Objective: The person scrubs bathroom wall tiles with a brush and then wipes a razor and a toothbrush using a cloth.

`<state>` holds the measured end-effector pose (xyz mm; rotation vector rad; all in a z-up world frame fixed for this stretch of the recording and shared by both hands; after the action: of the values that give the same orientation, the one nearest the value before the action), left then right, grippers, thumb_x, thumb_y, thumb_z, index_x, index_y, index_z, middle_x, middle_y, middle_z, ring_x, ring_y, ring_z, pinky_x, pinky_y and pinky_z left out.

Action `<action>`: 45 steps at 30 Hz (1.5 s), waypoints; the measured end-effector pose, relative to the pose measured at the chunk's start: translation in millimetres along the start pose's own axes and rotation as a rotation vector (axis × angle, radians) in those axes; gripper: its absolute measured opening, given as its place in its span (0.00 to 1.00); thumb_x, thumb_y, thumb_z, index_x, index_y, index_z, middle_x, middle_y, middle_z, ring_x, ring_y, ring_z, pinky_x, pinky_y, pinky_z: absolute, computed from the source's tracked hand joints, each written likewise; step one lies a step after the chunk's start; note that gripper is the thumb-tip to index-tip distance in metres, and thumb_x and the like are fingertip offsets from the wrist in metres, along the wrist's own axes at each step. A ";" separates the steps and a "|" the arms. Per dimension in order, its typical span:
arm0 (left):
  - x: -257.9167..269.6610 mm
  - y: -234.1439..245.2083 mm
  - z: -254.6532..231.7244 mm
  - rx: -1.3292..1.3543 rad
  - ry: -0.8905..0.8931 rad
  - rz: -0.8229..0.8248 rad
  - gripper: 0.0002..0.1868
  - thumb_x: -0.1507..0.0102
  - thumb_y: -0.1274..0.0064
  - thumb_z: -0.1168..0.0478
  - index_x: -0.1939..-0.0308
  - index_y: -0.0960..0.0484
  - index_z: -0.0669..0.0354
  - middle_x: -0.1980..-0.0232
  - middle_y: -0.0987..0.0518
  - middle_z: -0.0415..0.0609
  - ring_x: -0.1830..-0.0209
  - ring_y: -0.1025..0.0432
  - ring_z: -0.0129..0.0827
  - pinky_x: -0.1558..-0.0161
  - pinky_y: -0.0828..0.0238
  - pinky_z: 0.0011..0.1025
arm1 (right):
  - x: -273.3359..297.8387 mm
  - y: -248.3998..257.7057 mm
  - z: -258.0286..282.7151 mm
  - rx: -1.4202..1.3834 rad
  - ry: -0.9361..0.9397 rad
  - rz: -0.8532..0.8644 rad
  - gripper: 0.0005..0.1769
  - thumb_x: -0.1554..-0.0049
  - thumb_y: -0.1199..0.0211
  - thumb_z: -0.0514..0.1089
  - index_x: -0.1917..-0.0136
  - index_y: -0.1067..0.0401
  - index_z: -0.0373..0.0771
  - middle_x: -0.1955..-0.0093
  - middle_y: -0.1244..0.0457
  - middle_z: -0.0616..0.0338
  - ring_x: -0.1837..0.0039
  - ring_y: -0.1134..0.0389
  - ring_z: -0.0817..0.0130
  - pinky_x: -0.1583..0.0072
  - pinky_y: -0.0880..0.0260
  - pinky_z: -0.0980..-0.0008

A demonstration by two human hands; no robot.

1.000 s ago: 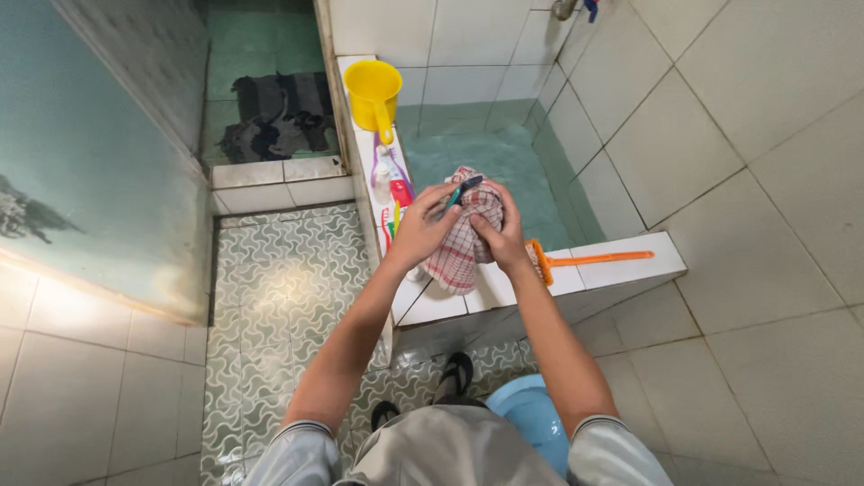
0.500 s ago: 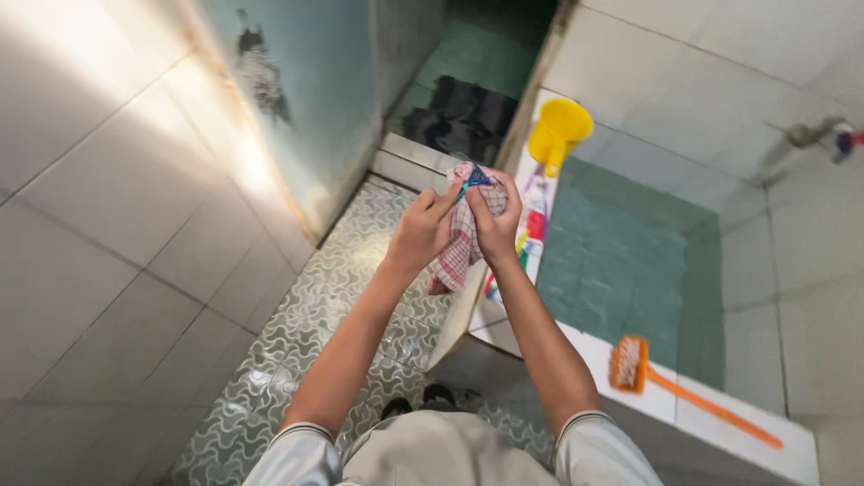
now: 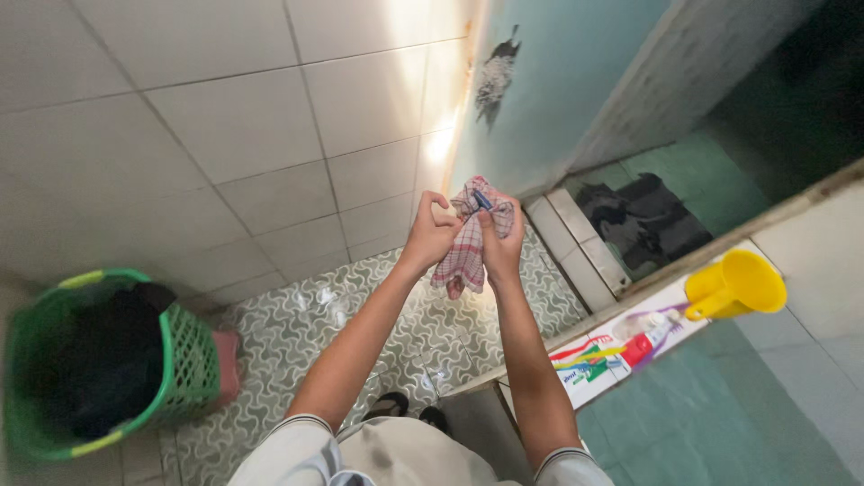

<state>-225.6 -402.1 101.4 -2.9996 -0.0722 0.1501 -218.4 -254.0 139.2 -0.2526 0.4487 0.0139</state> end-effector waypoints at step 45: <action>241.6 333.6 0.8 -0.454 -0.207 -0.875 0.24 0.41 0.43 0.74 0.42 0.30 0.55 0.57 0.15 0.55 0.56 0.19 0.47 0.57 0.25 0.38 | 186.5 -329.8 -126.3 0.027 -0.118 0.498 0.19 0.42 0.31 0.37 0.40 0.34 0.36 0.47 0.36 0.59 0.45 0.35 0.73 0.42 0.32 0.72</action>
<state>28.0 -718.9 31.0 -3.0107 -1.5755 0.3743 -81.6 -612.3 27.6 -0.1075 0.3851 0.5067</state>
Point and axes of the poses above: each hand's wrist, its own x-axis away from the middle knuckle, its own y-axis out of the back of the hand, z = x × y, the point moved 6 cm from there along -x, towards the middle knuckle
